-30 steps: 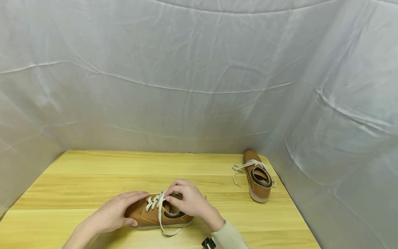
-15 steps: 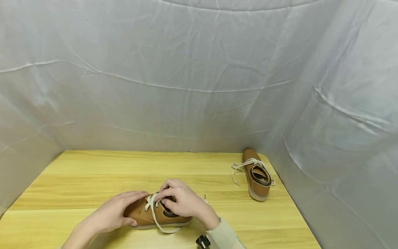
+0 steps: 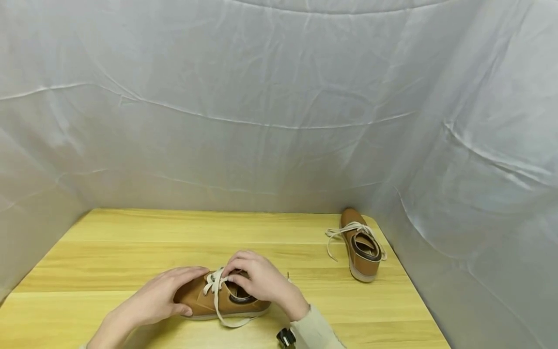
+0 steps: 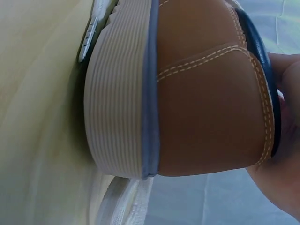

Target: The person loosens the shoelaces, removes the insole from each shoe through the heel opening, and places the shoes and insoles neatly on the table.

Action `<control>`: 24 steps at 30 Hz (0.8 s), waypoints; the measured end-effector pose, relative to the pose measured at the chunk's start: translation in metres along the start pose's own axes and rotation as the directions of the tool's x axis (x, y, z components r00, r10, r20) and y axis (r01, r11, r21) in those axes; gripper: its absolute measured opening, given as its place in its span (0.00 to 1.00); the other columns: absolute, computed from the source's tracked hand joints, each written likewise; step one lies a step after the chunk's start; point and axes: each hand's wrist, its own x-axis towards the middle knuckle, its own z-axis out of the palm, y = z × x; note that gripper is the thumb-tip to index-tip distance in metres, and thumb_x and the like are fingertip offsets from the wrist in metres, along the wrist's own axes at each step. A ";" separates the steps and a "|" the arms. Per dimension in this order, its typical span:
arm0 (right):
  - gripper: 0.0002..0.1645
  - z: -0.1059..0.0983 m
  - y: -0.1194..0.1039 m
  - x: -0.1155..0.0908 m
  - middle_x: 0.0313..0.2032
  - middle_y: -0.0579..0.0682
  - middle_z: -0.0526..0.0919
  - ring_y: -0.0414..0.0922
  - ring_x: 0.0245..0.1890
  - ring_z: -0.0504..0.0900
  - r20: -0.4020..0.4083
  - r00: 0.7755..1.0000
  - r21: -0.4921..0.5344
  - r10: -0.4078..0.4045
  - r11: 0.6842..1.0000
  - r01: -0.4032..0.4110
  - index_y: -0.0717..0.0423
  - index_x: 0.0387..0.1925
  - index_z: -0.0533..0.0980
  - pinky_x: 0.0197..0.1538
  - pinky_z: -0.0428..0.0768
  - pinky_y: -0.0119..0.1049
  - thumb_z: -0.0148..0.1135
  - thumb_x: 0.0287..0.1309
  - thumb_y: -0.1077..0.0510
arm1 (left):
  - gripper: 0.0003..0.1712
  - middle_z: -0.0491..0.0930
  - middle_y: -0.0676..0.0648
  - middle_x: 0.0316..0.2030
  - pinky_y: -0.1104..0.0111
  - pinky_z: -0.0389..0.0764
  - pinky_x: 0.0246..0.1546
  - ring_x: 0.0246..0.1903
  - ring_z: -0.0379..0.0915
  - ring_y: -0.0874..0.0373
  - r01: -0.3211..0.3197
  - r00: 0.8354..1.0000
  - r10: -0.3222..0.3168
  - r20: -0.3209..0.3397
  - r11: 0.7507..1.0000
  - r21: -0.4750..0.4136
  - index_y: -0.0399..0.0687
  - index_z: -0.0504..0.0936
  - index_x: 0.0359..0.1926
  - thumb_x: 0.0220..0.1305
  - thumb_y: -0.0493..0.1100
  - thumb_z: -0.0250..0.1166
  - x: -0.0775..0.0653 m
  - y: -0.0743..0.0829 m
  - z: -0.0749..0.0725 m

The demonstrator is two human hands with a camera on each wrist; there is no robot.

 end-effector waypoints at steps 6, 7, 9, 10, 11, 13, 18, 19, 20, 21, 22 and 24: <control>0.03 0.001 0.001 -0.001 0.46 0.40 0.86 0.35 0.51 0.83 -0.029 1.000 -0.004 0.002 1.000 -0.003 0.48 0.42 0.83 0.59 0.82 0.33 0.67 0.68 0.59 | 0.51 0.78 0.46 0.66 0.43 0.74 0.66 0.65 0.74 0.44 -0.001 1.000 0.001 0.007 1.000 0.000 0.45 0.75 0.71 0.44 0.47 0.85 0.000 0.001 0.002; 0.03 0.002 0.001 -0.001 0.45 0.40 0.87 0.36 0.50 0.83 -0.034 0.999 0.006 0.012 1.000 -0.011 0.48 0.42 0.83 0.58 0.83 0.35 0.67 0.69 0.59 | 0.51 0.78 0.46 0.66 0.43 0.73 0.66 0.65 0.74 0.44 0.002 1.000 -0.002 0.008 1.000 0.000 0.45 0.75 0.71 0.44 0.47 0.85 0.000 0.001 0.002; 0.02 0.002 0.000 0.000 0.45 0.41 0.87 0.36 0.50 0.84 -0.045 0.998 0.022 0.035 0.999 -0.034 0.48 0.41 0.84 0.58 0.83 0.36 0.66 0.69 0.58 | 0.52 0.78 0.45 0.66 0.41 0.73 0.65 0.65 0.75 0.43 -0.002 1.000 0.002 0.004 1.000 0.000 0.44 0.74 0.71 0.44 0.46 0.85 0.000 0.001 0.001; 0.02 0.003 0.000 0.000 0.44 0.41 0.87 0.36 0.49 0.84 -0.051 0.998 0.028 0.045 0.999 -0.043 0.48 0.41 0.83 0.57 0.83 0.37 0.66 0.69 0.58 | 0.52 0.78 0.45 0.66 0.41 0.73 0.66 0.65 0.74 0.43 -0.001 1.000 0.001 0.003 1.000 0.001 0.45 0.74 0.71 0.43 0.46 0.85 0.000 0.001 0.001; 0.02 0.003 0.000 0.000 0.44 0.41 0.87 0.36 0.49 0.84 -0.058 0.997 0.033 0.052 0.998 -0.050 0.48 0.41 0.83 0.57 0.84 0.38 0.66 0.70 0.58 | 0.52 0.78 0.45 0.66 0.41 0.73 0.65 0.65 0.74 0.43 -0.003 1.000 0.003 0.002 1.000 0.002 0.45 0.74 0.71 0.43 0.46 0.85 0.000 0.000 0.000; 0.02 0.003 -0.001 0.000 0.43 0.41 0.87 0.36 0.48 0.84 -0.069 0.995 0.037 0.069 0.997 -0.067 0.48 0.41 0.83 0.56 0.84 0.39 0.66 0.70 0.58 | 0.52 0.78 0.45 0.66 0.40 0.73 0.65 0.65 0.74 0.42 -0.005 1.000 0.005 0.001 1.000 0.004 0.45 0.74 0.72 0.43 0.46 0.85 0.000 0.000 -0.001; 0.02 0.006 0.000 0.001 0.44 0.41 0.86 0.36 0.47 0.83 -0.079 0.987 0.070 0.139 0.989 -0.133 0.47 0.41 0.81 0.55 0.84 0.43 0.63 0.72 0.58 | 0.52 0.78 0.45 0.66 0.40 0.72 0.66 0.65 0.74 0.42 0.000 1.000 0.000 0.010 1.000 -0.003 0.46 0.74 0.72 0.44 0.46 0.85 0.001 0.000 -0.003; 0.02 0.006 0.000 0.001 0.44 0.41 0.85 0.36 0.47 0.82 -0.080 0.984 0.080 0.157 0.985 -0.151 0.48 0.41 0.80 0.55 0.84 0.44 0.62 0.72 0.58 | 0.52 0.78 0.45 0.66 0.40 0.73 0.66 0.65 0.74 0.42 0.002 1.000 -0.002 0.010 1.000 -0.006 0.46 0.74 0.72 0.44 0.46 0.85 0.001 0.000 -0.003; 0.02 0.006 0.000 0.001 0.44 0.41 0.85 0.36 0.47 0.82 -0.082 0.981 0.089 0.174 0.982 -0.167 0.48 0.41 0.80 0.54 0.84 0.43 0.62 0.73 0.58 | 0.52 0.78 0.45 0.66 0.40 0.73 0.65 0.65 0.74 0.42 -0.001 1.000 0.001 0.009 1.000 -0.008 0.46 0.74 0.72 0.44 0.46 0.85 0.001 0.000 -0.003; 0.03 0.007 0.000 0.001 0.44 0.41 0.84 0.36 0.46 0.81 -0.083 0.978 0.105 0.194 0.977 -0.185 0.49 0.41 0.80 0.53 0.84 0.42 0.61 0.73 0.59 | 0.52 0.78 0.45 0.66 0.39 0.73 0.65 0.65 0.74 0.42 -0.002 1.000 0.002 0.007 1.000 -0.008 0.46 0.74 0.72 0.44 0.46 0.85 0.001 0.000 -0.003; 0.03 0.007 0.000 0.002 0.44 0.42 0.84 0.37 0.44 0.81 -0.085 0.973 0.126 0.213 0.971 -0.202 0.50 0.42 0.80 0.51 0.84 0.41 0.61 0.74 0.59 | 0.52 0.78 0.45 0.66 0.40 0.73 0.65 0.65 0.74 0.42 0.000 1.000 0.000 0.006 1.000 -0.007 0.46 0.74 0.72 0.43 0.46 0.85 0.000 -0.001 -0.003; 0.03 0.008 0.001 0.002 0.43 0.43 0.83 0.37 0.42 0.79 -0.087 0.963 0.179 0.256 0.955 -0.237 0.52 0.42 0.80 0.48 0.83 0.37 0.60 0.74 0.60 | 0.52 0.78 0.44 0.66 0.39 0.73 0.65 0.64 0.75 0.42 -0.002 1.000 0.002 0.003 1.000 -0.004 0.45 0.74 0.72 0.43 0.46 0.85 0.000 -0.001 -0.002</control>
